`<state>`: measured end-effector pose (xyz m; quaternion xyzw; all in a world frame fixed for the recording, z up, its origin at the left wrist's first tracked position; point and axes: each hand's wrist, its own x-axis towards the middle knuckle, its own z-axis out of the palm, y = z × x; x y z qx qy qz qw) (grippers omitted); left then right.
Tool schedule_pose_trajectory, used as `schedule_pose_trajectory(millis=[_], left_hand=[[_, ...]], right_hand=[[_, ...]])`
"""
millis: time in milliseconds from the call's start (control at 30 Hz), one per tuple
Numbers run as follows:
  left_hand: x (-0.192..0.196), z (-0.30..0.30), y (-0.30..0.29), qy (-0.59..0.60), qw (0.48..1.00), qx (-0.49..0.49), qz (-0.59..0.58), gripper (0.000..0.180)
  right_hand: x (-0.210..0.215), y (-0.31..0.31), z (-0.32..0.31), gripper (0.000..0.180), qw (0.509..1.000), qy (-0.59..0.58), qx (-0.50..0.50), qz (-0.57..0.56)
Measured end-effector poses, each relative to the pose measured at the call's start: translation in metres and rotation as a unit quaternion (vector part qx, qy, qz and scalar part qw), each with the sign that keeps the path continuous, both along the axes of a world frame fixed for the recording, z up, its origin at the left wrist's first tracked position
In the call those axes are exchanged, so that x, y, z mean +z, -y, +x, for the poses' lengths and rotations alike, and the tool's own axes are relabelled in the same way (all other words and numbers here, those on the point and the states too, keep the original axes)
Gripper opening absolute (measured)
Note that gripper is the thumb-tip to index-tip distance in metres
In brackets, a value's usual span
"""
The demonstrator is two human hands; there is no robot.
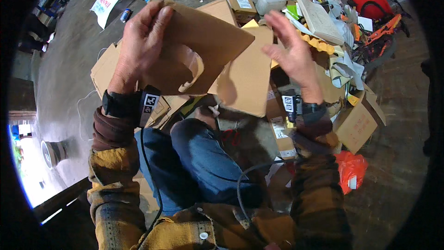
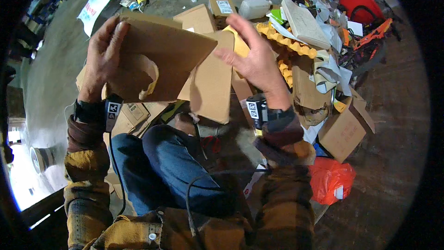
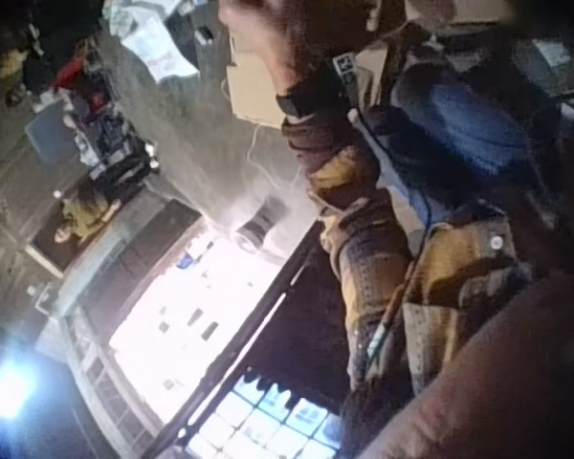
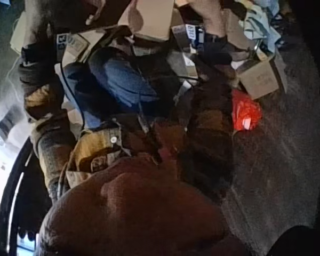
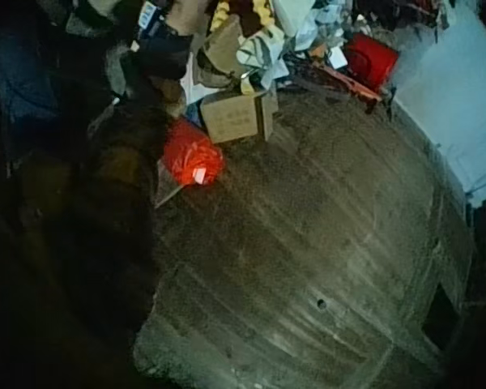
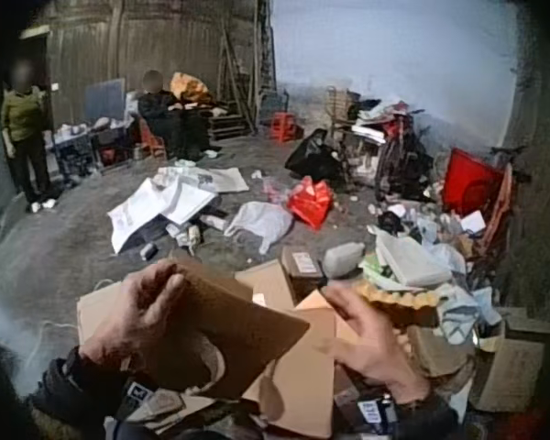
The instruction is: The person sits on the floor and assembles a structure using cardboard boxes and yellow egg cartons. They flatten boxes, cut a small piece with scissors, and arrange the cartons on top of the cardboard base.
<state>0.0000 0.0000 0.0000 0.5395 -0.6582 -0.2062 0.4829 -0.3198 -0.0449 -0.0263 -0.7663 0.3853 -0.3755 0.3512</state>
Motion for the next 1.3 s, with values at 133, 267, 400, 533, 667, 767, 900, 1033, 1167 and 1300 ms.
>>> schedule_pose_trajectory(millis=[133,267,400,533,667,767,900,1033,1167,1300], left_hand=[[-0.001,0.016,-0.006,0.036,0.999,0.005,0.003,0.03],[-0.002,0.018,-0.01,0.037,0.999,0.015,-0.005,0.027],[0.004,0.028,-0.009,0.043,0.997,0.026,0.061,0.026],[0.003,0.04,-0.008,0.157,0.982,0.102,-0.004,0.027],[-0.015,0.071,-0.001,-0.036,0.993,0.113,0.013,0.031],[-0.004,0.126,-0.012,-0.075,0.968,0.229,0.067,0.031],[-0.007,0.174,-0.04,-0.069,0.97,0.231,-0.002,0.025],[-0.008,0.227,-0.067,-0.063,0.973,0.214,0.052,0.025],[0.014,0.314,-0.126,0.097,0.935,0.342,0.016,0.046],[0.054,0.413,-0.237,0.157,0.857,0.486,0.071,0.04]], right_hand=[[-0.03,-0.02,0.028,0.078,0.993,0.017,-0.035,0.111],[-0.051,-0.023,0.041,0.06,0.959,0.124,-0.058,0.246],[-0.058,-0.021,0.024,0.046,0.947,0.131,-0.06,0.288],[-0.054,-0.025,0.01,0.042,0.932,0.228,-0.014,0.282],[-0.061,-0.032,-0.003,0.043,0.921,0.293,-0.072,0.246],[-0.062,-0.043,-0.032,0.043,0.908,0.302,-0.141,0.253],[-0.073,-0.066,-0.06,0.044,0.91,0.296,-0.129,0.261],[-0.089,-0.066,-0.075,0.044,0.921,0.295,-0.102,0.234],[-0.094,-0.065,-0.127,0.051,0.912,0.122,-0.338,0.196],[-0.065,-0.079,-0.196,0.05,0.882,0.217,-0.371,0.195]])
